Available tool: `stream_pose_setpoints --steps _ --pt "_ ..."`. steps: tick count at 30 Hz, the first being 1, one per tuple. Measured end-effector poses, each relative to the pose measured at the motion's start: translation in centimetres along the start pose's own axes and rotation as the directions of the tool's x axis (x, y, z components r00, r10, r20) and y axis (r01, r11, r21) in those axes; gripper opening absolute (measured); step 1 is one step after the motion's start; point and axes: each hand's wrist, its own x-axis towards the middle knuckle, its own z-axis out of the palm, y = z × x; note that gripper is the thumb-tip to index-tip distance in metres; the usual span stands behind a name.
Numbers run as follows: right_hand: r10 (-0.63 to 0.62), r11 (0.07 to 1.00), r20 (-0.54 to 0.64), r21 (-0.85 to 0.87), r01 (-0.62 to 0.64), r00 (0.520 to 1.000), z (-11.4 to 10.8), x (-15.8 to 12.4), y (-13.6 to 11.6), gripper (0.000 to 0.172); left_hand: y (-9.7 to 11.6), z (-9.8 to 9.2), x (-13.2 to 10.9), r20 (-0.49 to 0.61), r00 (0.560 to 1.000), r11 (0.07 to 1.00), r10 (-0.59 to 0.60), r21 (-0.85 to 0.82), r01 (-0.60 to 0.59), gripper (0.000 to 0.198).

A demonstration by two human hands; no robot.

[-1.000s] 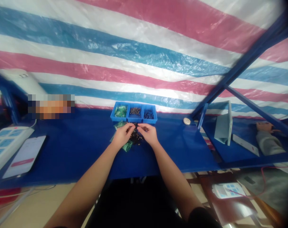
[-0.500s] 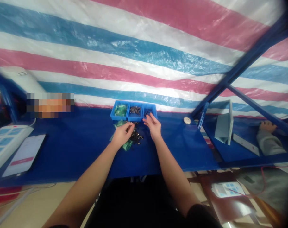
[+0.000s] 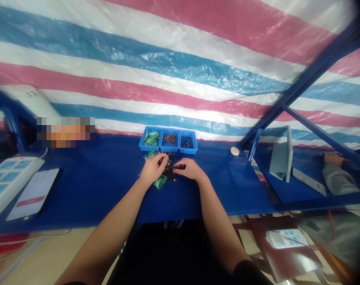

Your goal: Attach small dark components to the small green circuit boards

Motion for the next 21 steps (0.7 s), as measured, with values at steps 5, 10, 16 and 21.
stream_pose_setpoints --steps 5,10,16,21 --pt "-0.008 0.998 -0.039 -0.067 0.005 0.999 0.7 0.3 -0.2 0.011 -0.1 0.2 -0.1 -0.001 1.0 1.0 0.003 -0.005 -0.003 0.03" --pt "-0.008 0.994 -0.073 -0.11 0.0 0.997 1.1 0.4 -0.2 0.009 0.3 -0.1 -0.2 -0.014 1.0 1.0 0.002 0.001 -0.002 0.029" --pt "-0.019 0.988 -0.128 -0.154 -0.001 0.992 1.4 0.2 0.1 0.013 0.3 -0.1 -0.2 -0.017 1.0 1.0 -0.008 0.008 0.008 0.029" --pt "0.029 0.997 -0.21 -0.061 -0.042 0.977 1.5 0.3 0.1 0.015 0.1 -0.1 -0.2 -0.009 1.0 1.0 -0.01 0.019 0.01 0.029"
